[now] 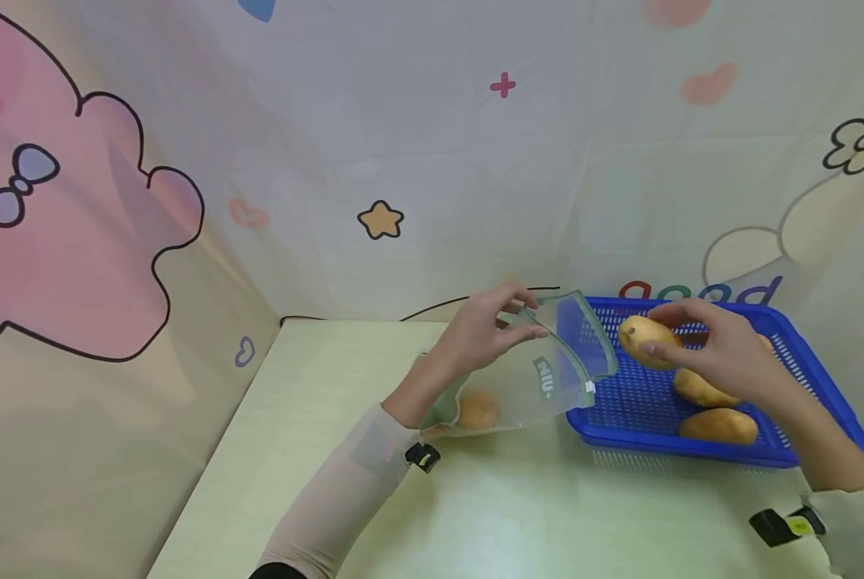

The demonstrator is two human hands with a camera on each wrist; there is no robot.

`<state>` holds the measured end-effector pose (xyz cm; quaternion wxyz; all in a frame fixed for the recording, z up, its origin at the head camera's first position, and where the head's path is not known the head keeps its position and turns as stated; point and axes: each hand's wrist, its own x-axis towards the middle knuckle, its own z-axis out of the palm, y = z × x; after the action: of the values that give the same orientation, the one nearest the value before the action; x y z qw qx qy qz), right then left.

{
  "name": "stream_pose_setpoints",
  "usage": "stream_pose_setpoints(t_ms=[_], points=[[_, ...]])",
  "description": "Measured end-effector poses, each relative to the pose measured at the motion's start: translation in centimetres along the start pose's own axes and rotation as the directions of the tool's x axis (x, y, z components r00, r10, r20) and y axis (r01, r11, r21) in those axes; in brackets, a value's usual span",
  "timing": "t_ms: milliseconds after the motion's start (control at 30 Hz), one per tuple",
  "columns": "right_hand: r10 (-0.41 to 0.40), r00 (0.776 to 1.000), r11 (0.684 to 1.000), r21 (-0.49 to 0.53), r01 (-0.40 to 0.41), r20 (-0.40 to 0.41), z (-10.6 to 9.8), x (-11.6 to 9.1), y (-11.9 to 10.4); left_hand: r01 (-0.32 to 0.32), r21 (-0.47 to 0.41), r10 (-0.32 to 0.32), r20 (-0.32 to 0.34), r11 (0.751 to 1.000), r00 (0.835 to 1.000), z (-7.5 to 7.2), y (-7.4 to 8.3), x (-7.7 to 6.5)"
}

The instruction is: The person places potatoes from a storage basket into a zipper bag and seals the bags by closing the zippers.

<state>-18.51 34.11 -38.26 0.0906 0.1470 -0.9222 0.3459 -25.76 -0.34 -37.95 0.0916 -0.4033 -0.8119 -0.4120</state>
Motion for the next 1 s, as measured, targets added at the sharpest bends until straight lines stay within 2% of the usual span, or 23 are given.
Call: stream_pose_setpoints(t_ms=[133, 233, 300, 567, 700, 833, 1000], points=[[-0.043, 0.999, 0.993, 0.109, 0.046, -0.029, 0.9, 1.4, -3.3, -0.001, 0.003, 0.001, -0.004, 1.0, 1.0, 0.2, 0.0, 0.0], [-0.097, 0.995, 0.985, 0.142, 0.099, -0.018, 1.9, 2.3, -4.8, 0.007, -0.005, -0.007, -0.002, 1.0, 1.0, 0.2, 0.1, 0.2], [-0.102, 0.995, 0.984, 0.148, 0.102, -0.006, 2.7, 2.7, -5.4, 0.011, -0.01, -0.011, -0.001, 1.0, 1.0, 0.2, 0.2, 0.2], [-0.129, 0.992, 0.971, 0.201, 0.126, 0.0, 5.0, 3.0, -5.5, 0.008, -0.022, -0.008, 0.007, 1.0, 1.0, 0.1, 0.3, 0.1], [-0.1, 0.995, 0.967, 0.239, 0.09, 0.03, 5.7, 3.0, -5.6, 0.001, -0.014, -0.001, 0.001, 1.0, 1.0, 0.0, 0.4, 0.1], [-0.069, 0.996, 0.968, 0.247, 0.055, 0.05, 5.6, 2.7, -5.8, -0.011, -0.007, 0.011, -0.002, 1.0, 1.0, 0.0, 0.4, 0.2], [-0.081, 0.997, 0.975, 0.207, 0.075, 0.019, 4.3, 1.6, -5.2, -0.016, 0.008, 0.016, -0.001, 1.0, 1.0, 0.0, 0.5, 0.2]])
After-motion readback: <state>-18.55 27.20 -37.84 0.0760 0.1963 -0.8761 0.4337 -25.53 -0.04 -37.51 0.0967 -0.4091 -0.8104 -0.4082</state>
